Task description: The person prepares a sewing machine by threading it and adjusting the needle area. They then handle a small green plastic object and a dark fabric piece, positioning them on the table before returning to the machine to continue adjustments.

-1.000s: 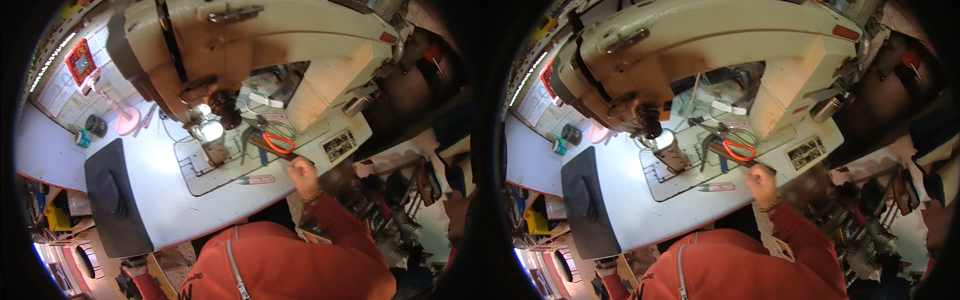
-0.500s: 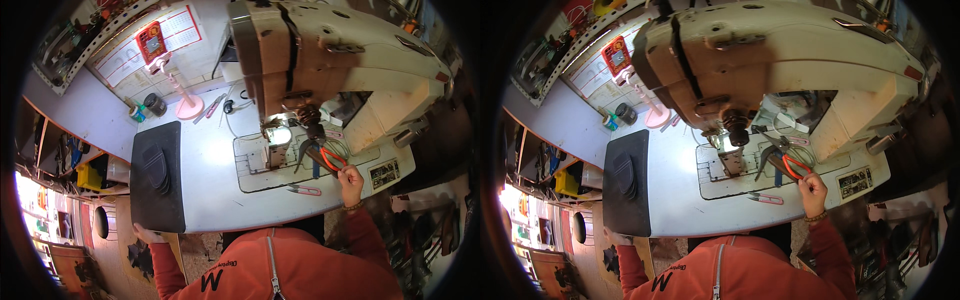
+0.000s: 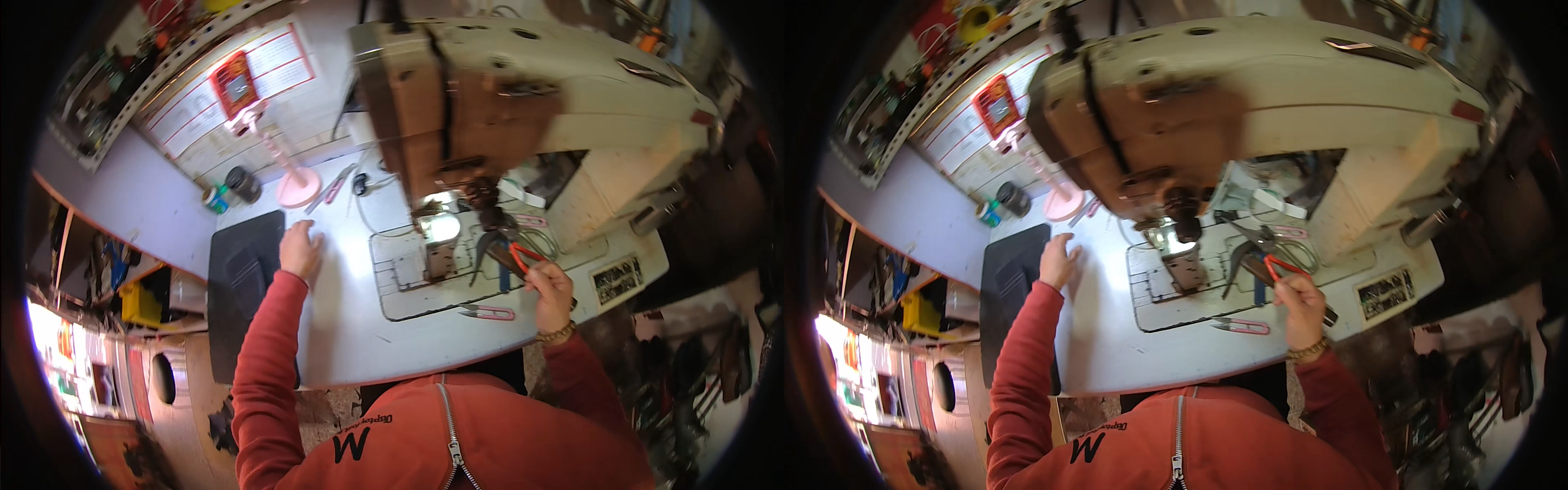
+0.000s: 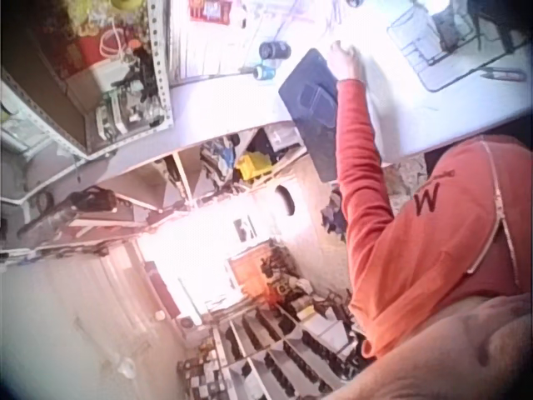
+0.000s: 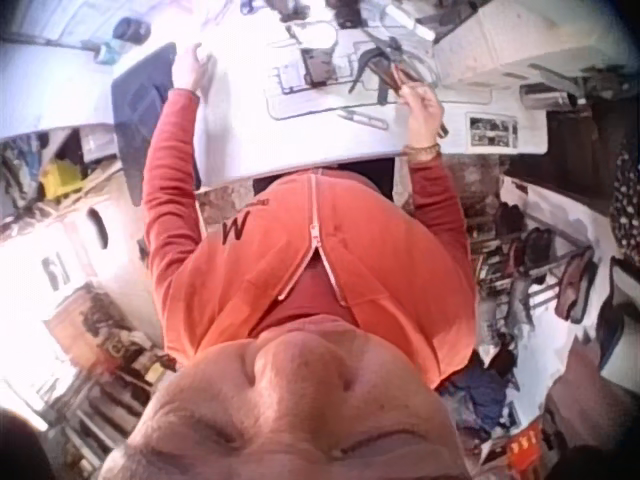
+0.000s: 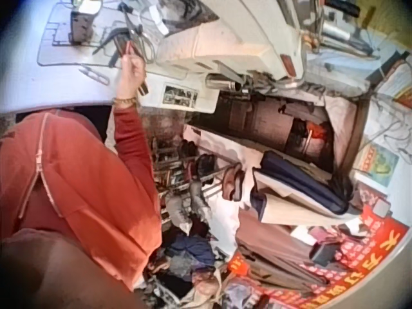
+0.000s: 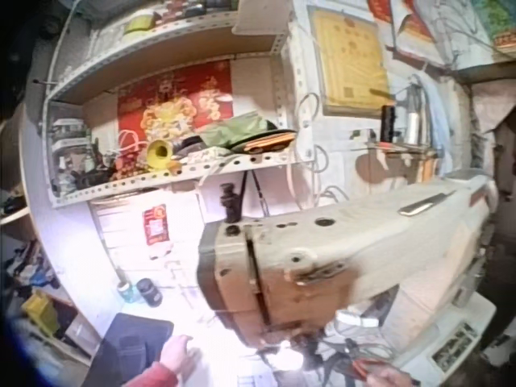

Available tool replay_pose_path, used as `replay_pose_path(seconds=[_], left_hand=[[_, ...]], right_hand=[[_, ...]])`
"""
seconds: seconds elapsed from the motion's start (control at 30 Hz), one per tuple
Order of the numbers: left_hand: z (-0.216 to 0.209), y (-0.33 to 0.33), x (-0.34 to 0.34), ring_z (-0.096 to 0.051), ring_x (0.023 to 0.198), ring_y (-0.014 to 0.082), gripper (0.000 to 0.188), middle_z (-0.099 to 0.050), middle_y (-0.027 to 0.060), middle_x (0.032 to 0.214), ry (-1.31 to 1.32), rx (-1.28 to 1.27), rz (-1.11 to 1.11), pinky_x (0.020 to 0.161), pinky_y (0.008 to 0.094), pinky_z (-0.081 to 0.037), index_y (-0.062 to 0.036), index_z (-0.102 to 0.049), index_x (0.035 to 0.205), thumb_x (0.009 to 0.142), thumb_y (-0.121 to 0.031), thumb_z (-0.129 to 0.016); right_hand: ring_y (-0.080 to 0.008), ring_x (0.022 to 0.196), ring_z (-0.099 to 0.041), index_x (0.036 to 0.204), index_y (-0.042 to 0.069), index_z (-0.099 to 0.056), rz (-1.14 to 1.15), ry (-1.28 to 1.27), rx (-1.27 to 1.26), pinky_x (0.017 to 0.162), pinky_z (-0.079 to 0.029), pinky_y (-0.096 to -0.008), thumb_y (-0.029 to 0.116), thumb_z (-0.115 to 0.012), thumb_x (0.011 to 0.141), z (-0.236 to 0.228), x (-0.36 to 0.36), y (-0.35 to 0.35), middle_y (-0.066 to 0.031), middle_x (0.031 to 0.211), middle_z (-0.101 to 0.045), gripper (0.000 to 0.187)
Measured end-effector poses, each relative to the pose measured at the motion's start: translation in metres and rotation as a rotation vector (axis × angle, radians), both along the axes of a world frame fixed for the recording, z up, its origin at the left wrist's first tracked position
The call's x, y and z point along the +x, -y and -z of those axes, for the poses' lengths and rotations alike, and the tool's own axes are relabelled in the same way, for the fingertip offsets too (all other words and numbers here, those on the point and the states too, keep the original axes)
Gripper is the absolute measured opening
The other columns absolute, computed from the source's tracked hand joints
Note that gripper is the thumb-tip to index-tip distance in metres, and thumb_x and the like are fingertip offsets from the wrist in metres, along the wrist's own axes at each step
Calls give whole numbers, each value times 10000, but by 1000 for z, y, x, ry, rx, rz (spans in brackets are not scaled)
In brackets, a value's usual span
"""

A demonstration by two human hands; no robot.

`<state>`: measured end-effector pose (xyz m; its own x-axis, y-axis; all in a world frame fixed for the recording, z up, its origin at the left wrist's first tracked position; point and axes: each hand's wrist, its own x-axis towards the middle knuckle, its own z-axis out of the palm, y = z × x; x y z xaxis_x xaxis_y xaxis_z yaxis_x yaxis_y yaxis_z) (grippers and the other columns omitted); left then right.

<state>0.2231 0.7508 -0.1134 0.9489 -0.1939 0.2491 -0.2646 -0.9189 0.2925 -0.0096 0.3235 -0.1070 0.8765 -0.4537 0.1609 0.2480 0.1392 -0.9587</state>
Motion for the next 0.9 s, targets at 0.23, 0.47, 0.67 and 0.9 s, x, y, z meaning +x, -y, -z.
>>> replay_pose_path(seconds=[0.23, 0.47, 0.67, 0.9], left_hand=[[43, 14, 81, -630, 1014, 361, 377, -637, 177, 1152, 56, 189, -167, 857, 475, -523, -72, -615, 1235, 879, -196, -608], [60, 6, 81, -654, 931, 306, 205, -664, 125, 1005, 179, 492, -69, 768, 436, -532, -13, -676, 958, 874, -98, -509], [55, 7, 33, -640, 917, 286, 202, -655, 107, 966, 193, 523, -48, 776, 407, -516, -19, -669, 956, 863, -96, -507], [38, -10, -61, -570, 1104, 328, 296, -636, 152, 1119, 261, 432, 70, 900, 411, -469, 12, -626, 1092, 853, -153, -572]], right_hand=[[-101, 686, -555, 821, 15, -614, -144, 74, 283, 670, -448, -240, 64, -598, 911, -26, 6, -20, -44, 829, -627, 104], [-111, 649, -586, 818, 15, -633, 49, -193, -112, 621, -469, -270, 135, -636, 917, -17, 44, 23, -38, 773, -635, 156], [-255, 713, -639, 921, 38, -658, 1, 92, -1109, 588, -486, -338, 149, -658, 858, -20, 55, 39, -115, 843, -640, 128], [-217, 798, -597, 1091, 77, -604, -416, 217, -1703, 665, -489, -360, 175, -586, 833, 16, -15, -19, -35, 852, -572, 277]])
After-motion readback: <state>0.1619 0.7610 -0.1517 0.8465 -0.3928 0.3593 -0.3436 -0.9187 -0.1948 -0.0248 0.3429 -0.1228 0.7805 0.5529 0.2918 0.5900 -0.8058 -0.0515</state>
